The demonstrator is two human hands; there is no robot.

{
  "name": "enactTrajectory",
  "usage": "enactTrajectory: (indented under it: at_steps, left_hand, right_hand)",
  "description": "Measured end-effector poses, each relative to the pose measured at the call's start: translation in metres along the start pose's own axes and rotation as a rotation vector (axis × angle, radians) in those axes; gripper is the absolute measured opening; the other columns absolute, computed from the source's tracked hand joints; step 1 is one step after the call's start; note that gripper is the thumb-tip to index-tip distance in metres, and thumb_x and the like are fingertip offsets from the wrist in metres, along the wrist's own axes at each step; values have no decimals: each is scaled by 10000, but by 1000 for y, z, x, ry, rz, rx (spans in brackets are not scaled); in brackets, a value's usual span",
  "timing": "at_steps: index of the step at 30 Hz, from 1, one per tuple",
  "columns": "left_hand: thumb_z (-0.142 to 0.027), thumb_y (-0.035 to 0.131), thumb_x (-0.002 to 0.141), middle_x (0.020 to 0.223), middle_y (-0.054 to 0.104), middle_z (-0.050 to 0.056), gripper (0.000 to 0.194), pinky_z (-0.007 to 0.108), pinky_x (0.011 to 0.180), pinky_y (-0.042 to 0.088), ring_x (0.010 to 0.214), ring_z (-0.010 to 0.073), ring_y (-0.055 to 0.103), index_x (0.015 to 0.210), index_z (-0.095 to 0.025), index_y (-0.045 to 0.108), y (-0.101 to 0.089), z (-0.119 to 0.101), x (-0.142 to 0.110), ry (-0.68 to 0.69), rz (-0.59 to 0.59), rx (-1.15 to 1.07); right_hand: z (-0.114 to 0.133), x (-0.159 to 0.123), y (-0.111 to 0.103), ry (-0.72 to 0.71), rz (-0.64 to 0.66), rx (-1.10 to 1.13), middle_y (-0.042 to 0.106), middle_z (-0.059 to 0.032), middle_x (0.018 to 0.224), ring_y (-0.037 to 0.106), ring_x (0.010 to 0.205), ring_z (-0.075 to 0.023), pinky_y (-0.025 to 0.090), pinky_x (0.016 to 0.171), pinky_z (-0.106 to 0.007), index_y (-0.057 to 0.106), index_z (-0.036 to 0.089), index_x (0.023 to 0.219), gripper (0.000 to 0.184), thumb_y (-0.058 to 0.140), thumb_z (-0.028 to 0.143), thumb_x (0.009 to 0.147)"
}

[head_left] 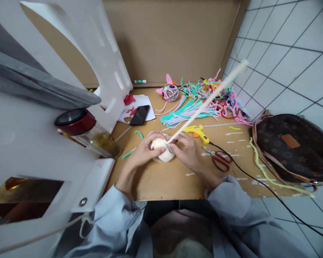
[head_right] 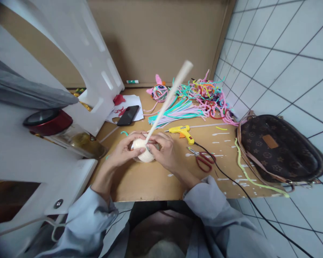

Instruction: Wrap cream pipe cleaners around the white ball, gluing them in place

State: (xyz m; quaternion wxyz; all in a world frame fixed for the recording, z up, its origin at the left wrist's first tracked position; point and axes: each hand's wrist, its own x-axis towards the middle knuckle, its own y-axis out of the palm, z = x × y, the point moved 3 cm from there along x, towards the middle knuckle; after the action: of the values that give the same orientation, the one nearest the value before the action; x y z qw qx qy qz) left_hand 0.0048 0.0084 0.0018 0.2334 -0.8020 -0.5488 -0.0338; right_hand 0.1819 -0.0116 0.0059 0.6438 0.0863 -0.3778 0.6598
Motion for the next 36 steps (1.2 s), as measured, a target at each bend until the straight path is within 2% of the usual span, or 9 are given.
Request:
enactTrajectory:
  at_steps: [6,14,17,20,24,26,30,33,36]
  left_hand:
    - [-445,741,757,1224,611,116,388,413,1044,451,1189,274,583,1039,-188,667,1,4,0,16,-20,-15]
    - [-480,740,744,1195,632,103,415,399,1003,494,1143,284,606,1037,-193,679,0,6,0,-20,-38,-11]
    - [-469,815,664,1231,637,113,533,415,1005,496,1153,301,609,1087,-190,650,-2,12,0,-44,-41,-12]
    - [-465,865,589,1140,662,96,616,369,879,546,1012,272,645,1084,-178,637,-2,14,-1,-91,-31,4]
    - [-464,857,597,999,676,60,622,291,723,552,840,207,647,1091,-177,612,-1,11,-2,-160,-32,-53]
    - [-459,855,600,1008,681,65,606,290,712,556,842,207,655,1075,-179,603,-1,10,-2,-194,-40,-84]
    - [-443,861,581,1103,683,92,578,296,700,573,876,220,669,1031,-184,607,-1,8,-1,-204,-77,-88]
    - [-438,851,583,1183,660,105,561,280,663,575,886,215,670,1018,-185,603,-1,7,-1,-214,-79,-85]
    - [-467,843,585,1162,659,95,603,272,587,567,858,217,671,1050,-188,579,0,9,-1,-262,-79,-119]
  right_hand:
    - [5,8,5,-101,32,7,703,-34,864,653,843,-176,496,781,-325,735,215,930,115,633,225,878]
    - [8,20,10,-111,117,-183,724,-39,891,665,889,-182,474,854,-348,721,213,843,95,630,197,862]
    - [7,25,10,-73,166,-149,736,-44,927,673,918,-176,479,866,-336,726,204,874,99,635,170,857]
    - [7,28,10,-60,222,-129,744,-22,941,674,940,-169,482,886,-325,728,217,900,118,635,158,859]
    - [2,32,-3,-61,218,-179,742,-36,956,669,956,-183,477,893,-312,739,225,921,104,641,216,888]
    - [-8,35,-18,4,162,-273,731,-83,1020,657,1007,-206,474,905,-309,730,191,979,145,624,261,911]
    - [-37,35,-54,382,26,-759,684,-203,1135,640,1069,-316,477,909,-410,671,104,1116,399,637,436,897]
    - [-56,30,-61,621,185,-973,681,-249,1122,669,1032,-331,499,862,-408,650,67,1126,548,610,555,880]
    - [-69,27,-57,715,278,-1016,689,-244,1131,684,1047,-314,510,841,-365,644,62,1144,562,622,546,858]
